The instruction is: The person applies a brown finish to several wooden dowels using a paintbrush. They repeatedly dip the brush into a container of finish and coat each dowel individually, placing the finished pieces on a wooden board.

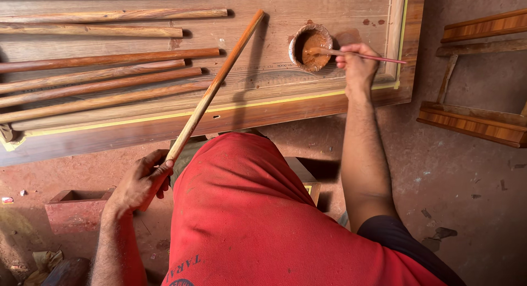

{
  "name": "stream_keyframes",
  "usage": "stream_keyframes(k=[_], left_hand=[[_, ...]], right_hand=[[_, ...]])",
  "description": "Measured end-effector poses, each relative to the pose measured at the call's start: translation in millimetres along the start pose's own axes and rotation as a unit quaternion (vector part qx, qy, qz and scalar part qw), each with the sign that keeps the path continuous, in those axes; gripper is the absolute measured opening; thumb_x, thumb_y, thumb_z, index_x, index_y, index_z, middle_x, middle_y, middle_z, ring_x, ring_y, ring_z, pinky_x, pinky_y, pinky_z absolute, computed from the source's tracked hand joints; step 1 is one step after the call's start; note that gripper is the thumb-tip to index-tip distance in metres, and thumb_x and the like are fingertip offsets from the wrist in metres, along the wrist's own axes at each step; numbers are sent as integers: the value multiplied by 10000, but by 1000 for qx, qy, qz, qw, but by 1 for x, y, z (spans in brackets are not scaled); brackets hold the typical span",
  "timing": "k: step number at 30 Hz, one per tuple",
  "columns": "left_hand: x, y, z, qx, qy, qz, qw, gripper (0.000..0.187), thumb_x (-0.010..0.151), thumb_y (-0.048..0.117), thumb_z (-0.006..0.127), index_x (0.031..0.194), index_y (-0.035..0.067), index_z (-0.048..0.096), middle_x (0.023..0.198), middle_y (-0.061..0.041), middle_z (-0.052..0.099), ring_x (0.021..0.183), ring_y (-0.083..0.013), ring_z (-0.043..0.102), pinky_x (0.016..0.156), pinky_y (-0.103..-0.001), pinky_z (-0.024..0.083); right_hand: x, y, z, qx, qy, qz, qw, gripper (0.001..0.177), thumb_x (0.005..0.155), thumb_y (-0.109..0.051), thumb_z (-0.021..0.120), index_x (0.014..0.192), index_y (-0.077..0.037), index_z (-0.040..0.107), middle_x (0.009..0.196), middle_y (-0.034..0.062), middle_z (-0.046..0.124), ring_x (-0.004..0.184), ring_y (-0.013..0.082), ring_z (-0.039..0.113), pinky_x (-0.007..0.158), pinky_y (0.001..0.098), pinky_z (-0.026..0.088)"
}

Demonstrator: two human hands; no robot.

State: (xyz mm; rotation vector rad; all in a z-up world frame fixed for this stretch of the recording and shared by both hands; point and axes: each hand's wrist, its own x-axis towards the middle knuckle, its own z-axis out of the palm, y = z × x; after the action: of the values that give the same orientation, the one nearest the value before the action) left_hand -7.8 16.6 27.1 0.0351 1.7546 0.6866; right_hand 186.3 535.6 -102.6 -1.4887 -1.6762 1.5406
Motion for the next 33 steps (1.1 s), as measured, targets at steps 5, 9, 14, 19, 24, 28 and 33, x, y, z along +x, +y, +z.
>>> stream_keyframes(k=[5,9,14,19,24,28,33], left_hand=[[8,-15,-5,-96,-36,15,995,442,1002,371,516,1257,45,671,772,-31,613,592,-147,561,490,-325,493],[15,-25,-5,-118,-45,-3,992,459,1043,390,502,1101,-21,696,759,-75,639,573,-158,579,491,-332,508],[14,-24,1,-90,-23,-27,995,399,1021,399,488,1102,72,702,774,-44,629,566,-140,556,493,-324,496],[9,-20,3,-81,-29,-9,996,413,1027,399,496,1069,38,694,760,-43,615,565,-140,553,492,-327,498],[9,-17,3,-56,-27,4,998,441,1037,404,507,1098,11,697,748,-46,616,579,-133,563,506,-318,512],[7,-16,6,-17,-9,-9,1000,455,1015,413,496,1245,68,684,758,-44,632,580,-142,576,497,-324,515],[3,-11,8,17,0,-5,1000,506,1008,426,488,1363,89,617,775,-58,655,594,-148,600,507,-325,544]], right_hand=[[-4,-17,-49,80,79,79,991,200,914,95,548,914,-42,694,846,122,730,645,153,713,532,255,620],[-19,-25,-38,178,15,56,982,212,957,68,507,908,-32,687,863,150,733,688,183,732,580,292,643],[-24,-5,71,191,-133,-80,969,122,963,77,617,976,1,711,914,150,745,777,192,752,701,304,672],[-52,8,161,74,-181,-216,957,140,970,65,616,914,-14,716,923,101,721,712,147,665,538,236,554],[-102,8,145,81,-377,-194,902,243,890,169,504,919,-10,666,1018,117,671,861,155,724,761,258,666],[-41,8,152,13,-259,-182,949,232,939,152,539,879,-14,690,917,118,724,761,143,718,603,229,628],[52,7,167,-78,-139,-302,940,222,914,159,575,853,-21,690,899,110,730,753,125,729,588,212,611]])
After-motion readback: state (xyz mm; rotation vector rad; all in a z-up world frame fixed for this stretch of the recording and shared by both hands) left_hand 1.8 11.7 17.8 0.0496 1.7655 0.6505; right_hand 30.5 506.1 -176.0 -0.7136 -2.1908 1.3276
